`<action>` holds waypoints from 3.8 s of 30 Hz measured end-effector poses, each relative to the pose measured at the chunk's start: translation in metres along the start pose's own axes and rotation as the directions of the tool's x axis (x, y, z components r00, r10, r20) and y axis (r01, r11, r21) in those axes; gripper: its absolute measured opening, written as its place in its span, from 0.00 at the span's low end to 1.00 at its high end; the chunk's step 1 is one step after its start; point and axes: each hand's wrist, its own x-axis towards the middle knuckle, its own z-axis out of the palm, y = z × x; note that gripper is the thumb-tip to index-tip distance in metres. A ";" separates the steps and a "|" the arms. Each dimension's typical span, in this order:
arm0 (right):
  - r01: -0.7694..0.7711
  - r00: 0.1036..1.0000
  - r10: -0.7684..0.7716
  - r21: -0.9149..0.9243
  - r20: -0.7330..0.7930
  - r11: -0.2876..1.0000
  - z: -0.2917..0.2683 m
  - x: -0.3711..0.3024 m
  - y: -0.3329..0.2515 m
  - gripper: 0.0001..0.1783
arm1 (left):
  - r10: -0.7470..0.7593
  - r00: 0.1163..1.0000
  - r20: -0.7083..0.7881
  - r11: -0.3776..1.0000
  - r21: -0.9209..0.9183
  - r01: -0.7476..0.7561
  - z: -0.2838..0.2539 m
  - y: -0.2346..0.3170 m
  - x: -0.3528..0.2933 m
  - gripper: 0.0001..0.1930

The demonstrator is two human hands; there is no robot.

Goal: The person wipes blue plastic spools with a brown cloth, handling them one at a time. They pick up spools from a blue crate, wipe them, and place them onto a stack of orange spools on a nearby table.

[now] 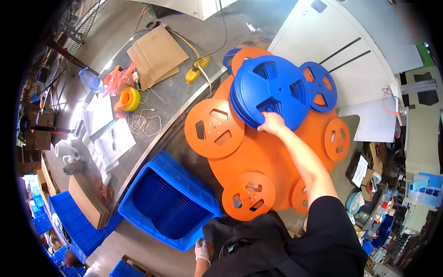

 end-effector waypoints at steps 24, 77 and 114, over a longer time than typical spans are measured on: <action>0.120 0.982 -0.142 -0.168 -0.127 0.978 0.342 -0.368 -0.008 0.11 | -0.019 0.997 0.071 0.991 -0.129 0.028 -0.130 -0.046 -0.011 0.22; 0.112 0.989 -0.062 0.411 -0.134 0.905 0.184 -0.404 -0.052 0.35 | 0.271 0.961 0.055 0.959 -0.101 -0.265 -0.140 -0.060 0.016 0.23; -0.427 0.744 -0.650 0.637 -0.156 -0.641 0.119 -0.498 -0.148 0.08 | 0.618 0.615 -0.491 0.128 -0.708 -0.694 -0.194 0.058 -0.148 0.25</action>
